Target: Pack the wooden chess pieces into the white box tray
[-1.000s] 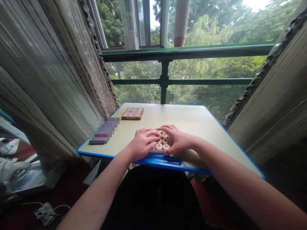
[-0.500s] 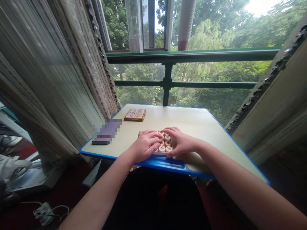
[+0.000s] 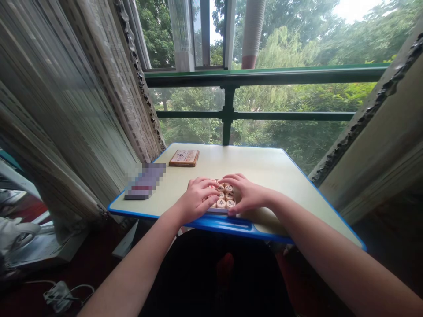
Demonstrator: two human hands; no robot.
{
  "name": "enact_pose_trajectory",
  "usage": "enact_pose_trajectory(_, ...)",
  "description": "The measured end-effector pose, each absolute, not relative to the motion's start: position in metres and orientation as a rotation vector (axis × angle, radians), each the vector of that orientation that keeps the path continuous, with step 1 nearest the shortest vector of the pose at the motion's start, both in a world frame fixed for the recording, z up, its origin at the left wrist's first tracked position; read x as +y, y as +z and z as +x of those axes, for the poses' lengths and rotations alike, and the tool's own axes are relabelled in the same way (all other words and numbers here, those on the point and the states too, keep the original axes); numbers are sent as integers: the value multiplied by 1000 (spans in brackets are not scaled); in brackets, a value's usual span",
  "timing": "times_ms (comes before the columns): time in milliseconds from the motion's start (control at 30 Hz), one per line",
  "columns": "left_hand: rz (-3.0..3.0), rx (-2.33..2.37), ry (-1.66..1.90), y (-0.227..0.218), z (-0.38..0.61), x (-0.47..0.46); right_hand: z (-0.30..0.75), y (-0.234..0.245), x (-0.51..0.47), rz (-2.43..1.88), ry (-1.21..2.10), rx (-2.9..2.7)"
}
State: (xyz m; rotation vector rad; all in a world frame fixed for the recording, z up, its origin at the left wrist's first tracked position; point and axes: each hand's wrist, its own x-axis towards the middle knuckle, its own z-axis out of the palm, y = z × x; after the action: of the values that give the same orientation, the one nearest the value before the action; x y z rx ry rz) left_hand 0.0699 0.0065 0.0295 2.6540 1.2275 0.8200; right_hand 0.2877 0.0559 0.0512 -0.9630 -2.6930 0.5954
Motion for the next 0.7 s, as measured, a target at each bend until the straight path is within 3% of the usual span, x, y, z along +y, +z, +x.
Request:
enact_pose_trajectory(500, 2619, 1255, 845, 27, 69, 10, 288, 48, 57, -926, 579, -2662)
enact_pose_trajectory(700, 2341, 1556, 964, 22, 70, 18, 288, 48, 57, -945, 624, -2655)
